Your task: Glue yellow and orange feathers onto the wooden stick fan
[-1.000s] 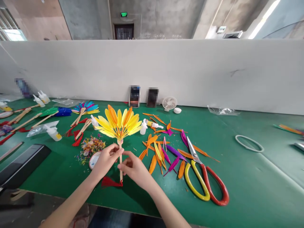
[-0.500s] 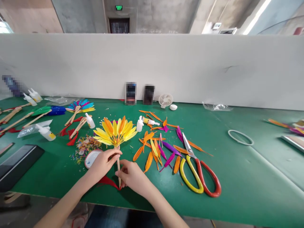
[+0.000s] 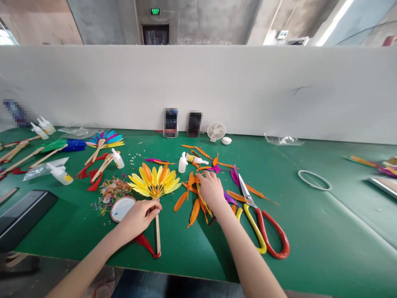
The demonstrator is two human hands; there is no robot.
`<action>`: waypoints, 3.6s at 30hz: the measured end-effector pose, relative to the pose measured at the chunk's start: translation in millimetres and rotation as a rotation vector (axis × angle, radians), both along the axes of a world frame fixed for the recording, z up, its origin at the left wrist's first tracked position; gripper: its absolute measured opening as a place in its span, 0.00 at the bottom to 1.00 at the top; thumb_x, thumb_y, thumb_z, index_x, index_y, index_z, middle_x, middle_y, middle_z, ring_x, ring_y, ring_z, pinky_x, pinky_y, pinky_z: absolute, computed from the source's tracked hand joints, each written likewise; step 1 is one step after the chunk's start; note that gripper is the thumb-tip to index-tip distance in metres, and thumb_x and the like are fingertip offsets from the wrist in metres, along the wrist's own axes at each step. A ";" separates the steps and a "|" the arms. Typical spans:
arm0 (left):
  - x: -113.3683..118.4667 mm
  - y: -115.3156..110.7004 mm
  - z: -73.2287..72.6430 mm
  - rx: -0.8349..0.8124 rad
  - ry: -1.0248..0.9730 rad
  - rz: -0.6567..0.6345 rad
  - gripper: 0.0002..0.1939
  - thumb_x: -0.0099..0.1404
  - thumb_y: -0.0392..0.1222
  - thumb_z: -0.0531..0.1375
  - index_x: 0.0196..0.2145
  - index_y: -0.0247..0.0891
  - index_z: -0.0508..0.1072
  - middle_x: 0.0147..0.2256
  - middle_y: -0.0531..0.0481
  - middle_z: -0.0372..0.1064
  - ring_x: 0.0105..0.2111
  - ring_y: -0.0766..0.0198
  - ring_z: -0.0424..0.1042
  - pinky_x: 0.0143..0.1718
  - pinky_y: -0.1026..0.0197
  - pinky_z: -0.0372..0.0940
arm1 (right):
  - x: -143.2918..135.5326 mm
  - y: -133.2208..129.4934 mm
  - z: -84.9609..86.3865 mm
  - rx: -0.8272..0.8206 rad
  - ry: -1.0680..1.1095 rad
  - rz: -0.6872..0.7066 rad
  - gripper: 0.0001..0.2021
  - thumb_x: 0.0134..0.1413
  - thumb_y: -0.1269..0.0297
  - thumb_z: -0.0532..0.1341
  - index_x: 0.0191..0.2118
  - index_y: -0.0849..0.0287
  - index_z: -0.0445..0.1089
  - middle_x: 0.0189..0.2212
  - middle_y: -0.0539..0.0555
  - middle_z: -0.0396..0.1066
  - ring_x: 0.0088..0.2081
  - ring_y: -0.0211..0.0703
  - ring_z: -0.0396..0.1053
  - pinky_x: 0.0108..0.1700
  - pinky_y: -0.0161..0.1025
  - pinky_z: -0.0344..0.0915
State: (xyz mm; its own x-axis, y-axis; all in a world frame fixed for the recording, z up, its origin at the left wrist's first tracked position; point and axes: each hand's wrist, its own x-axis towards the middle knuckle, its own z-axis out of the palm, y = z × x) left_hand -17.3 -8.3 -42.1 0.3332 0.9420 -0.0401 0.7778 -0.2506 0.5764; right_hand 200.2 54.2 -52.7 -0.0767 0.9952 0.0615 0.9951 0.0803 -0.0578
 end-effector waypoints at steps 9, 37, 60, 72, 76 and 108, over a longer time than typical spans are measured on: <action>1.3 -0.5 -2.1 0.047 0.101 -0.037 0.10 0.59 0.34 0.51 0.28 0.41 0.71 0.30 0.49 0.73 0.33 0.57 0.70 0.35 0.58 0.57 | 6.4 2.6 -4.1 0.055 0.018 -0.025 0.16 0.50 0.78 0.46 0.36 0.62 0.69 0.35 0.62 0.70 0.41 0.52 0.65 0.39 0.42 0.56; 7.2 54.1 16.1 -0.054 -0.826 0.247 0.12 0.51 0.48 0.59 0.21 0.37 0.63 0.20 0.57 0.57 0.22 0.68 0.58 0.25 0.65 0.55 | -72.3 -22.1 12.8 -0.401 1.371 0.249 0.16 0.42 0.49 0.59 0.22 0.58 0.62 0.18 0.46 0.61 0.18 0.31 0.55 0.23 0.33 0.53; 4.7 56.1 8.2 -0.071 -0.843 0.293 0.16 0.52 0.52 0.57 0.19 0.39 0.58 0.17 0.58 0.53 0.20 0.70 0.56 0.24 0.64 0.53 | -77.5 -24.9 5.4 -0.330 1.410 0.123 0.14 0.38 0.51 0.60 0.22 0.57 0.62 0.15 0.44 0.57 0.18 0.32 0.53 0.21 0.33 0.51; 3.3 58.7 7.4 -0.151 -0.732 0.284 0.20 0.46 0.55 0.61 0.17 0.38 0.59 0.15 0.58 0.52 0.17 0.71 0.52 0.20 0.65 0.47 | -77.4 -24.9 -0.7 -0.232 1.297 0.189 0.12 0.44 0.54 0.55 0.21 0.56 0.57 0.15 0.45 0.55 0.17 0.33 0.53 0.21 0.34 0.50; -4.8 61.3 11.4 0.020 -0.835 0.375 0.20 0.52 0.56 0.57 0.19 0.38 0.57 0.16 0.58 0.52 0.18 0.71 0.53 0.22 0.65 0.49 | -77.7 -24.5 -2.4 -0.233 1.300 0.170 0.13 0.44 0.53 0.53 0.21 0.56 0.57 0.14 0.44 0.55 0.17 0.33 0.53 0.21 0.34 0.50; -1.7 61.4 6.2 -0.181 -0.986 0.260 0.19 0.50 0.52 0.60 0.14 0.36 0.63 0.15 0.57 0.55 0.17 0.73 0.54 0.22 0.65 0.50 | -45.4 59.9 -31.8 0.293 0.935 -0.249 0.09 0.35 0.61 0.58 0.25 0.56 0.58 0.28 0.57 0.68 0.35 0.52 0.63 0.37 0.46 0.57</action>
State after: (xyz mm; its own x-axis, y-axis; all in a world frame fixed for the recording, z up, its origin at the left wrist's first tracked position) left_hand -19.0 53.1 -35.9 0.0824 0.9966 -0.0078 -0.0424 0.0113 0.9990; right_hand 154.8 114.1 -84.5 0.3352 0.9124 0.2347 0.5511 0.0122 -0.8344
